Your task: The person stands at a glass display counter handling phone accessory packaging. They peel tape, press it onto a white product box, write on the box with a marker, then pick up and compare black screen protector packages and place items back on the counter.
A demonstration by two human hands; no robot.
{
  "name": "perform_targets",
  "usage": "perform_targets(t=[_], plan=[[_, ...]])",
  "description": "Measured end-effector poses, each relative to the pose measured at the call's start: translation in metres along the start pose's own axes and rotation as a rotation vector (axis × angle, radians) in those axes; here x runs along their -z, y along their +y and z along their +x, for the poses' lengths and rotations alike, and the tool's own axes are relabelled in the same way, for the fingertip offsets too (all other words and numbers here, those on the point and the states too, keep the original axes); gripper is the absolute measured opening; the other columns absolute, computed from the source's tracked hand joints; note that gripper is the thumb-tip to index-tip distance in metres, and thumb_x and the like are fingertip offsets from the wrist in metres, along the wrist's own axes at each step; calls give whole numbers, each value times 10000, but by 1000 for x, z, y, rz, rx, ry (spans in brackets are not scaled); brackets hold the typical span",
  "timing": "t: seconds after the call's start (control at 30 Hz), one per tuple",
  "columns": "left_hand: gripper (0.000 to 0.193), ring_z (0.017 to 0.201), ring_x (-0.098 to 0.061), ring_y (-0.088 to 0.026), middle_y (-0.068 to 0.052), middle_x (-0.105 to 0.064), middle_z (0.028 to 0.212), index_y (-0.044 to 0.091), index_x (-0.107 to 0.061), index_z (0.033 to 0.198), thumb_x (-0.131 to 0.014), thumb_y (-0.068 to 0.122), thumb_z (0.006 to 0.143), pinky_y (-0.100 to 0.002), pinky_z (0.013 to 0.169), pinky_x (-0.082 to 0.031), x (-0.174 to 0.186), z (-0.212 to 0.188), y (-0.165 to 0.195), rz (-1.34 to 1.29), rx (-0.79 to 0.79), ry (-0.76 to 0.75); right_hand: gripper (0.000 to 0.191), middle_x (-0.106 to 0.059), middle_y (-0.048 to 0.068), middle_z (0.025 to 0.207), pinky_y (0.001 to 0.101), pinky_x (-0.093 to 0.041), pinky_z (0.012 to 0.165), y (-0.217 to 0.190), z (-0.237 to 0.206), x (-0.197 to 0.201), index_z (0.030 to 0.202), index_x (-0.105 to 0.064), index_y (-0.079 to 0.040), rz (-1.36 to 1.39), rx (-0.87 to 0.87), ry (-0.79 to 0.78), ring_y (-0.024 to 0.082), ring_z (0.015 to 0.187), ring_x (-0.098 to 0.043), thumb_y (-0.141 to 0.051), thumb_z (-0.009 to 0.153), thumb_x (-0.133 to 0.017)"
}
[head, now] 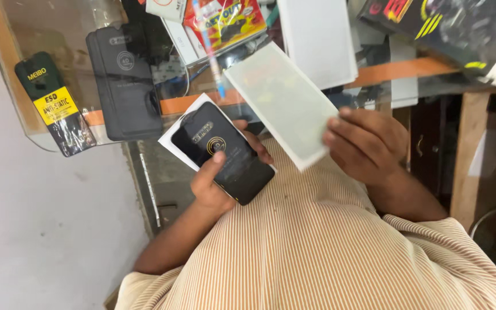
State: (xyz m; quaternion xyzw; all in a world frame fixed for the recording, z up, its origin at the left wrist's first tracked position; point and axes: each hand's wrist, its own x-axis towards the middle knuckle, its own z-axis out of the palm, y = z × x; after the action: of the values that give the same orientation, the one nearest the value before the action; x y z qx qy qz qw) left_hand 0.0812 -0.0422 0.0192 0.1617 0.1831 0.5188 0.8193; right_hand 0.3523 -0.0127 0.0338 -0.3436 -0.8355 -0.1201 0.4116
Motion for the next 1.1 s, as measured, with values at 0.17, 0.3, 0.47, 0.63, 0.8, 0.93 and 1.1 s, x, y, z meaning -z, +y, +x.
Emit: perform_targets(t=[0.17, 0.3, 0.47, 0.63, 0.8, 0.93, 1.1], plan=[[893, 1379, -530, -425, -245, -558, 1479, 45, -290, 1556, -664, 458, 858, -541, 1181, -407, -19, 9, -35, -248, -99, 54, 225, -658, 49, 1253, 326, -625, 855, 20, -10, -5, 1222, -731, -141, 93, 395, 73, 181, 1040, -702, -218, 1011, -724], [886, 1330, -525, -504, -276, -572, 1387, 24, -299, 1584, -769, 324, 896, -625, 1168, -410, -18, 19, -43, 155, 71, 63, 409, -718, 58, 1222, 381, -571, 899, 36, -28, 10, 1207, -716, -99, 386, 340, -134, 202, 1054, -710, -419, 951, -732], [733, 1221, -637, -465, -301, -643, 1318, -96, -482, 1478, -816, 142, 871, -572, 1072, -523, -15, 46, -64, 557, 590, -199, 920, -584, 160, 1446, 388, -497, 1084, 49, -52, 63, 1585, -375, -138, 1096, -550, -95, 238, 1326, -593, -522, 868, -804], [825, 1259, -640, -324, -226, -644, 1347, 64, -374, 1536, -800, 61, 829, -432, 1088, -514, -33, 117, -117, 462, 950, -611, 1131, -489, 215, 1544, 433, -463, 1173, 51, -83, 82, 1676, -222, -139, 1773, -650, -419, 300, 1414, -538, -533, 834, -865], [705, 1138, -692, -380, -251, -687, 1236, -43, -576, 1356, -831, 167, 733, -484, 976, -574, -65, 140, -153, 610, 1283, -515, 1110, -488, 212, 1539, 429, -469, 1169, 41, -110, 83, 1672, -218, -135, 1821, -876, -254, 295, 1407, -539, -502, 843, -859], [658, 1145, -687, -322, -205, -683, 1255, -82, -598, 1366, -818, 325, 898, -426, 968, -588, -83, 147, -154, 732, 1089, -729, 1094, -487, 210, 1535, 425, -473, 1166, 30, -126, 97, 1668, -214, -131, 1703, -1011, 15, 291, 1402, -540, -477, 851, -854], [525, 846, -777, -214, -128, -795, 955, 25, -730, 1201, -710, 463, 911, -330, 728, -600, -108, 149, -132, 1364, 648, -781, 1074, -486, 207, 1530, 421, -480, 1161, 37, -147, 107, 1664, -210, -126, 1535, -1041, 362, 287, 1395, -542, -445, 860, -847]])
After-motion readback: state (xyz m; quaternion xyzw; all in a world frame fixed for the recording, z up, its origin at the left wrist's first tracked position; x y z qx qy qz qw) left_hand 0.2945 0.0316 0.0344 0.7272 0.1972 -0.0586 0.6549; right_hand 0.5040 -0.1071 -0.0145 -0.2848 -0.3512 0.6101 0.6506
